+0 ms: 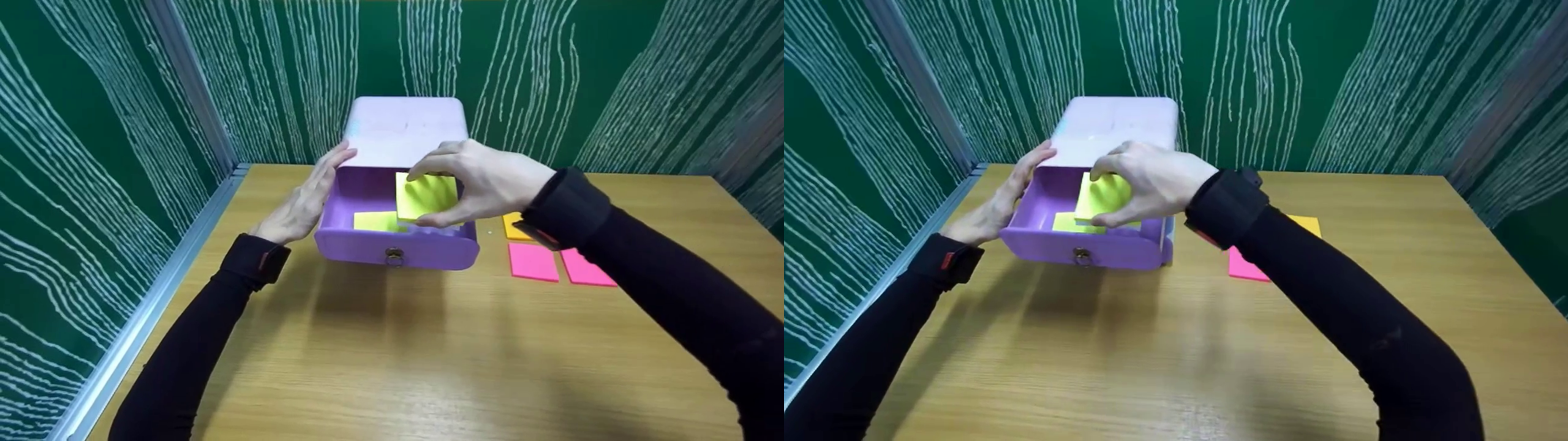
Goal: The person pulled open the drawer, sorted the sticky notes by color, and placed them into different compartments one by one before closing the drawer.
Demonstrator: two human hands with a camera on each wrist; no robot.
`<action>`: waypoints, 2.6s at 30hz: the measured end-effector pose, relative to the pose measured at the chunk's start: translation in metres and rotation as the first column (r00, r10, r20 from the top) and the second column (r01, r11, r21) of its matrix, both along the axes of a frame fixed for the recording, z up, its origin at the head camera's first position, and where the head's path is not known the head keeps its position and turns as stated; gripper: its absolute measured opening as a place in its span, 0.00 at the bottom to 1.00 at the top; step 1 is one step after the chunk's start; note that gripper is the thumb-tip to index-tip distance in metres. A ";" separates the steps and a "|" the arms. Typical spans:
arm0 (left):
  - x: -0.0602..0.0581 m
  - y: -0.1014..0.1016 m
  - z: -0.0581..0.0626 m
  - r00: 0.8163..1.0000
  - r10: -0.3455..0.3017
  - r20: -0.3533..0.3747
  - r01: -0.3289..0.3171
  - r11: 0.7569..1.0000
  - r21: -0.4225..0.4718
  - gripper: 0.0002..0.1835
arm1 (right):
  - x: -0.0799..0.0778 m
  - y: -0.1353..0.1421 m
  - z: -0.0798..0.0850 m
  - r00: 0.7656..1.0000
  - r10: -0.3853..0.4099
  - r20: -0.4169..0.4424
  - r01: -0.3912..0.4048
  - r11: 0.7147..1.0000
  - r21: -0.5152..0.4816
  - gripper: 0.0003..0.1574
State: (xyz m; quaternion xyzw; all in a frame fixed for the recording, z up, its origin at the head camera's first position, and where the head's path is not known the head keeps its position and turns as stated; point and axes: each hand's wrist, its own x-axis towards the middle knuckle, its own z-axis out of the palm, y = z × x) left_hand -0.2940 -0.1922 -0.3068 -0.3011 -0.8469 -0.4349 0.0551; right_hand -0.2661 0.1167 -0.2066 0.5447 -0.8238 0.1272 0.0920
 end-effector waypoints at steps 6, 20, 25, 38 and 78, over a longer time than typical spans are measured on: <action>-0.001 0.006 0.000 1.000 -0.018 0.015 0.018 0.999 -0.033 0.49 | -0.004 -0.008 -0.010 0.997 -0.058 0.046 0.057 0.998 0.028 0.39; -0.001 -0.004 0.004 1.000 -0.003 0.022 0.004 1.000 -0.025 0.48 | -0.007 -0.020 -0.008 0.997 0.037 0.063 -0.032 0.995 -0.089 0.36; -0.001 -0.003 0.004 1.000 -0.016 0.017 0.016 1.000 0.001 0.51 | -0.002 0.000 -0.007 0.999 0.014 0.041 -0.010 0.995 -0.100 0.30; 0.000 -0.006 0.002 1.000 -0.003 0.012 0.003 1.000 -0.027 0.51 | 0.020 0.063 -0.034 0.997 -0.067 -0.043 0.062 0.993 -0.103 0.30; 0.002 -0.004 0.009 0.999 -0.048 -0.018 0.048 0.999 -0.023 0.31 | 0.044 0.065 -0.100 0.997 -0.081 -0.010 0.082 0.993 0.083 0.15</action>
